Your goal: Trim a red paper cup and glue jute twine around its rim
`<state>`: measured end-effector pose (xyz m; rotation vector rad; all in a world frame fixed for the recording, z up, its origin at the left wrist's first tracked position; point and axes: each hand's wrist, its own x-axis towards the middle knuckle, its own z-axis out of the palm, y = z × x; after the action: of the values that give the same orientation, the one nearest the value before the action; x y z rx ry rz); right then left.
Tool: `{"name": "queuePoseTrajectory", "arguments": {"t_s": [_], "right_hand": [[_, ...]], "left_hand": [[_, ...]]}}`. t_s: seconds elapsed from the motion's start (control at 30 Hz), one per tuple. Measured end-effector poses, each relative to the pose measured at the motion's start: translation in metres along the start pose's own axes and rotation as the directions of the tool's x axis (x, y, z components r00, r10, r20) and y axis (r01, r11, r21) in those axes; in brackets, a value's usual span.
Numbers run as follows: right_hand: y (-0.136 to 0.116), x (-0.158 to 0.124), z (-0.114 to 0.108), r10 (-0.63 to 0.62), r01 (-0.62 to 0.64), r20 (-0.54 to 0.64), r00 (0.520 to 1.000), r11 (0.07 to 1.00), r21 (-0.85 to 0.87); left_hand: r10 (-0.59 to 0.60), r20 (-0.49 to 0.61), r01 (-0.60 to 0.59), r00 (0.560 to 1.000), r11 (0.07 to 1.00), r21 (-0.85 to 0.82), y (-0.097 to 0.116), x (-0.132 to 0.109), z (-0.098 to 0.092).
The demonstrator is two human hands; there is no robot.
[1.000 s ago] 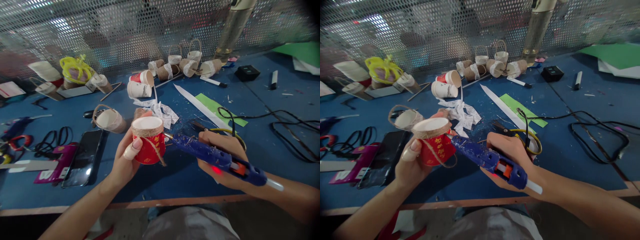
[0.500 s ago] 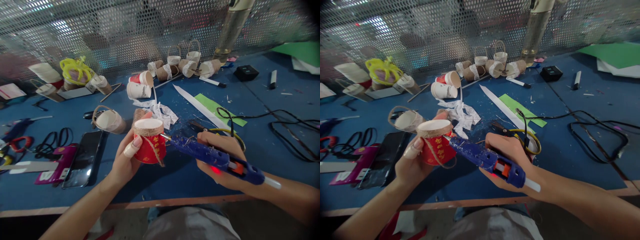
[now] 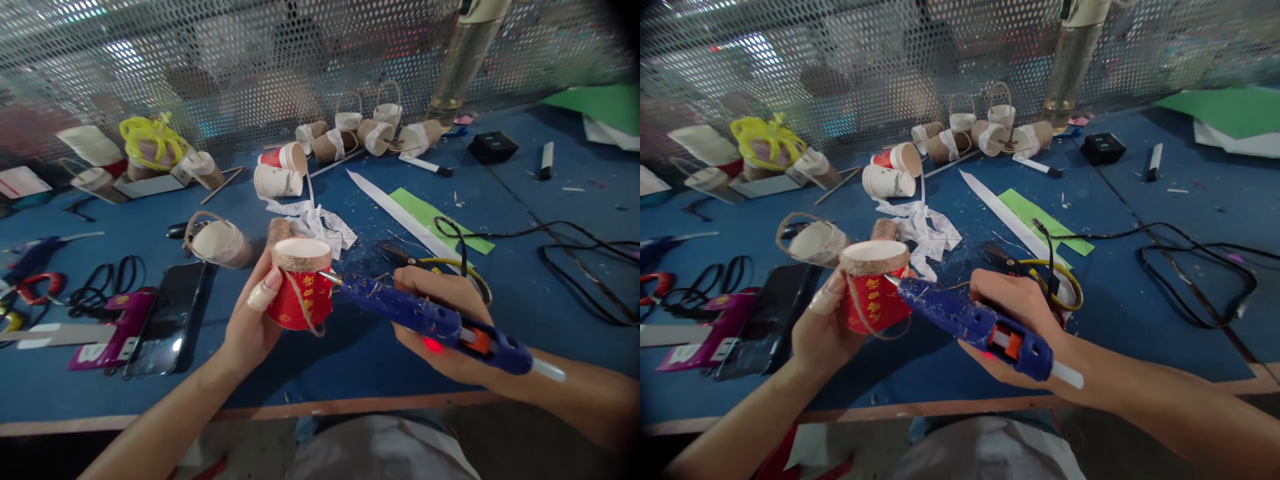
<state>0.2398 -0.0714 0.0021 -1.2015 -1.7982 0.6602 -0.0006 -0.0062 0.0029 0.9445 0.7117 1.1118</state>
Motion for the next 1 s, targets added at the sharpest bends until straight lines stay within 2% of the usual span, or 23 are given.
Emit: {"name": "queuePoseTrajectory", "arguments": {"t_s": [0.1, 0.3, 0.5, 0.6, 0.67, 0.77, 0.87, 1.0], "right_hand": [[-0.001, -0.001, -0.001, 0.011, -0.011, 0.016, 1.0, 1.0, -0.022], [-0.003, 0.003, 0.0, 0.09, -0.09, -0.002, 0.996, 0.993, 0.082], [-0.002, 0.006, 0.001, 0.156, -0.155, 0.002, 0.988, 0.982, 0.112], [-0.003, 0.007, 0.001, 0.169, -0.162, -0.05, 0.984, 0.979, 0.122], [-0.004, 0.007, 0.002, 0.182, -0.165, -0.077, 0.98, 0.968, 0.191], [-0.005, 0.006, 0.006, 0.243, -0.203, -0.072, 0.967, 0.915, 0.349], [-0.005, 0.005, 0.016, 0.241, -0.176, -0.049, 0.969, 0.817, 0.548], [-0.003, 0.004, 0.027, 0.238, -0.221, 0.068, 0.969, 0.706, 0.672]], "left_hand": [[0.001, -0.001, -0.001, 1.0, 0.999, -0.035, 0.0, -0.001, 0.001], [0.043, 0.07, -0.035, 0.997, 0.992, -0.12, 0.003, -0.005, -0.003], [0.023, 0.111, -0.017, 0.994, 0.999, -0.051, 0.006, -0.006, -0.007], [-0.014, 0.116, 0.012, 0.993, 1.0, 0.022, 0.005, -0.005, -0.006], [-0.008, 0.087, 0.004, 0.996, 0.999, 0.049, 0.003, -0.004, -0.004], [0.032, 0.047, -0.036, 0.998, 0.994, 0.102, -0.002, -0.003, -0.002], [0.063, 0.064, -0.073, 0.996, 0.982, 0.175, -0.007, -0.003, -0.002], [0.101, 0.099, -0.126, 0.99, 0.949, 0.289, -0.01, -0.004, -0.002]]}}
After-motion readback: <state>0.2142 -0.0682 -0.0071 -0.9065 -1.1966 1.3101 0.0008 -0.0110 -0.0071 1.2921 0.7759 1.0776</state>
